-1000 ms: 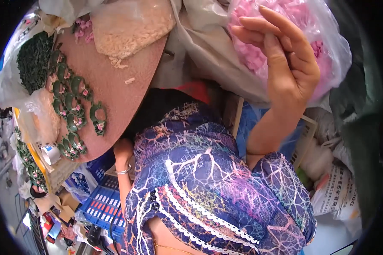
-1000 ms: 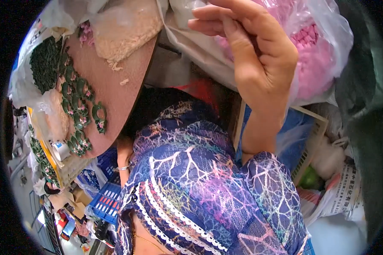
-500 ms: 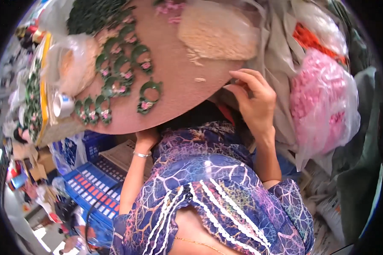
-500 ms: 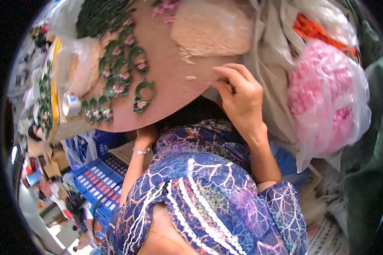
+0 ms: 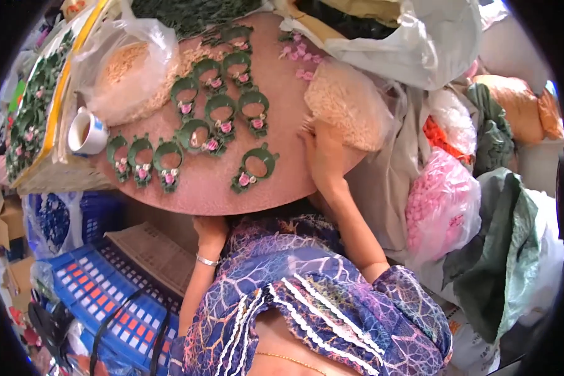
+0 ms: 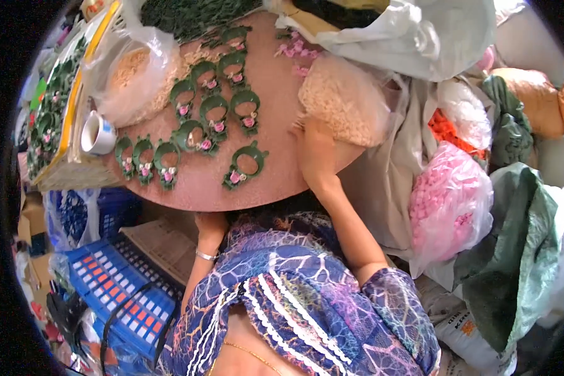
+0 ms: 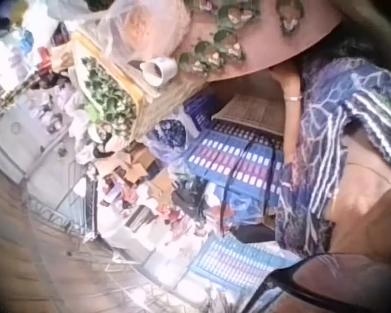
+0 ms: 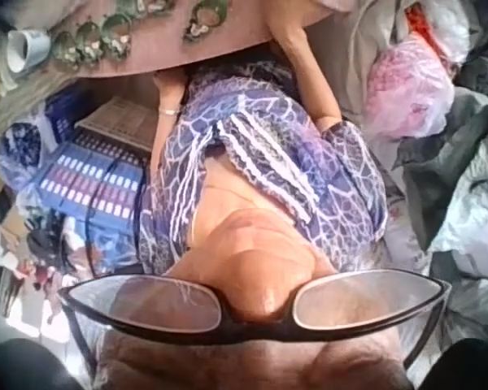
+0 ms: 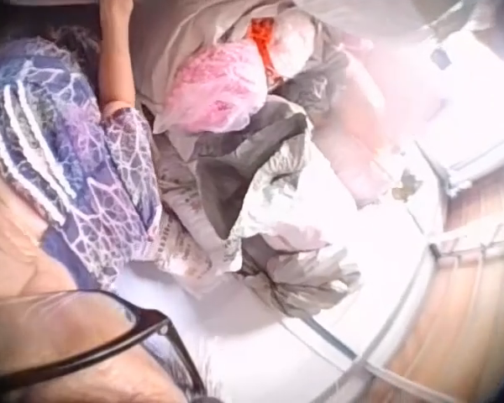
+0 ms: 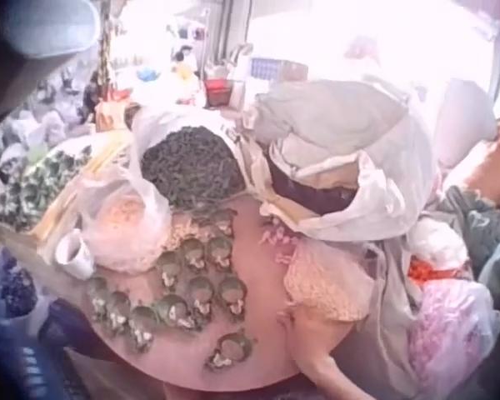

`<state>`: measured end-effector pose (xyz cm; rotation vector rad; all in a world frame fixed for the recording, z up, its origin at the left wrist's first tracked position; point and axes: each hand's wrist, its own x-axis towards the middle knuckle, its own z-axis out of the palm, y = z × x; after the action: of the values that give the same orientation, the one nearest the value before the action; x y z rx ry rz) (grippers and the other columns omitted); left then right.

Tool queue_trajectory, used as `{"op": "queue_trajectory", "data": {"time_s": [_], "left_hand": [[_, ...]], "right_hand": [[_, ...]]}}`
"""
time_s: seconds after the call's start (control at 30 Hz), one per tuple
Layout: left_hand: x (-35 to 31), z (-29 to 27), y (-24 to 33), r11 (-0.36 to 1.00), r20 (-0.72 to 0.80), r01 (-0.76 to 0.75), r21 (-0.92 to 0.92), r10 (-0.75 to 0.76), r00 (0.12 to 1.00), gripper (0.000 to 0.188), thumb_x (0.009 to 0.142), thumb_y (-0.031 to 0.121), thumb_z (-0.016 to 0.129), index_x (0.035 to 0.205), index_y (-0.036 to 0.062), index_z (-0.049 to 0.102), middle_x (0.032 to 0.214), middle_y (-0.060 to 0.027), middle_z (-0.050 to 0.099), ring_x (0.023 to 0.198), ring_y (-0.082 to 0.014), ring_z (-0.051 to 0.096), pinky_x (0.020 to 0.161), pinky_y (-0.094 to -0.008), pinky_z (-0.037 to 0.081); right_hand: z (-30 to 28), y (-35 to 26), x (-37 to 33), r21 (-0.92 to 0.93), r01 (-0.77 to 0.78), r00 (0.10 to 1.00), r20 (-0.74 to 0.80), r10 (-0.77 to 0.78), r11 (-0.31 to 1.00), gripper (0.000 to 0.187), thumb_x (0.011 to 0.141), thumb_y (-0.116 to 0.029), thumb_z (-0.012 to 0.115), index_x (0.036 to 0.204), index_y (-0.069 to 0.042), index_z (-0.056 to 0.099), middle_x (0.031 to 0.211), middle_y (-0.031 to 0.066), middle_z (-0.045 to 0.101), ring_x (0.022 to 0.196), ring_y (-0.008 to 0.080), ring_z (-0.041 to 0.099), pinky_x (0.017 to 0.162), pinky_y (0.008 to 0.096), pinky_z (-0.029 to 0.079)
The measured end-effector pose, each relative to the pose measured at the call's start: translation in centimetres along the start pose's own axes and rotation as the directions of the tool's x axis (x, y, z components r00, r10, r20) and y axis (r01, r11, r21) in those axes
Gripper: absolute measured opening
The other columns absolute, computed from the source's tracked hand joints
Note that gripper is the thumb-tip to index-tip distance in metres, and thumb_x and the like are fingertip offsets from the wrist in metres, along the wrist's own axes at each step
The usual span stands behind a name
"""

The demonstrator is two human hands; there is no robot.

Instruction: Assembling decorative toy rings by manually attaching small flower and character components.

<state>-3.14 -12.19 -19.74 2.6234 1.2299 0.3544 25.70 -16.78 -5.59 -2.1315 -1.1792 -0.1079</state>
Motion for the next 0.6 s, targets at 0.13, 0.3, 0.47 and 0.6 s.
{"op": "queue_trajectory", "data": {"time_s": [0.13,0.3,0.47,0.6], "left_hand": [[0.8,-1.2,-0.7,0.980,-0.013,0.032,-0.194,-0.035,0.999,0.035,0.084,0.021,0.057,0.115,0.0057,0.064,0.115,-0.0163,0.065,0.107,-0.0368,0.060,0.089,-0.0488,0.046],[-0.2,-0.7,-2.5,0.995,0.113,-0.018,-0.099,0.029,0.993,0.038,0.086,0.024,0.058,0.119,0.0055,0.062,0.120,-0.0162,0.063,0.111,-0.0361,0.058,0.093,-0.0470,0.045],[-1.3,1.5,-4.9,0.990,0.144,-0.050,-0.130,0.069,0.987,0.036,0.087,0.022,0.058,0.117,0.0027,0.062,0.116,-0.0182,0.064,0.109,-0.0371,0.059,0.091,-0.0468,0.046],[-0.9,-0.4,-3.6,0.957,0.076,0.117,-0.264,-0.100,0.992,0.039,0.086,0.024,0.060,0.118,0.0033,0.062,0.117,-0.0179,0.063,0.113,-0.0362,0.057,0.093,-0.0457,0.046]], "right_hand": [[0.3,0.2,2.1,-0.047,0.070,0.996,-0.060,-0.073,0.996,0.024,0.077,-0.006,0.070,0.098,0.000,0.059,0.090,0.0182,0.060,0.087,0.0372,0.059,0.074,0.0422,0.047],[-1.3,1.6,-1.4,-0.419,-0.051,0.932,-0.346,-0.108,0.907,0.076,0.068,-0.024,0.080,0.132,-0.003,0.044,0.130,0.0245,0.045,0.121,0.0428,0.040,0.101,0.0483,0.033],[-1.5,6.8,-1.3,-0.205,-0.197,0.969,-0.187,0.159,0.959,0.103,0.077,-0.032,0.074,0.143,0.015,0.011,0.150,0.0358,0.013,0.141,0.0487,0.009,0.117,0.0502,0.005],[-1.2,8.6,0.4,-0.343,-0.085,0.996,-0.039,0.076,0.935,0.098,0.084,-0.036,0.068,0.143,0.016,0.010,0.150,0.0372,0.009,0.141,0.0491,0.008,0.117,0.0506,0.005]]}}
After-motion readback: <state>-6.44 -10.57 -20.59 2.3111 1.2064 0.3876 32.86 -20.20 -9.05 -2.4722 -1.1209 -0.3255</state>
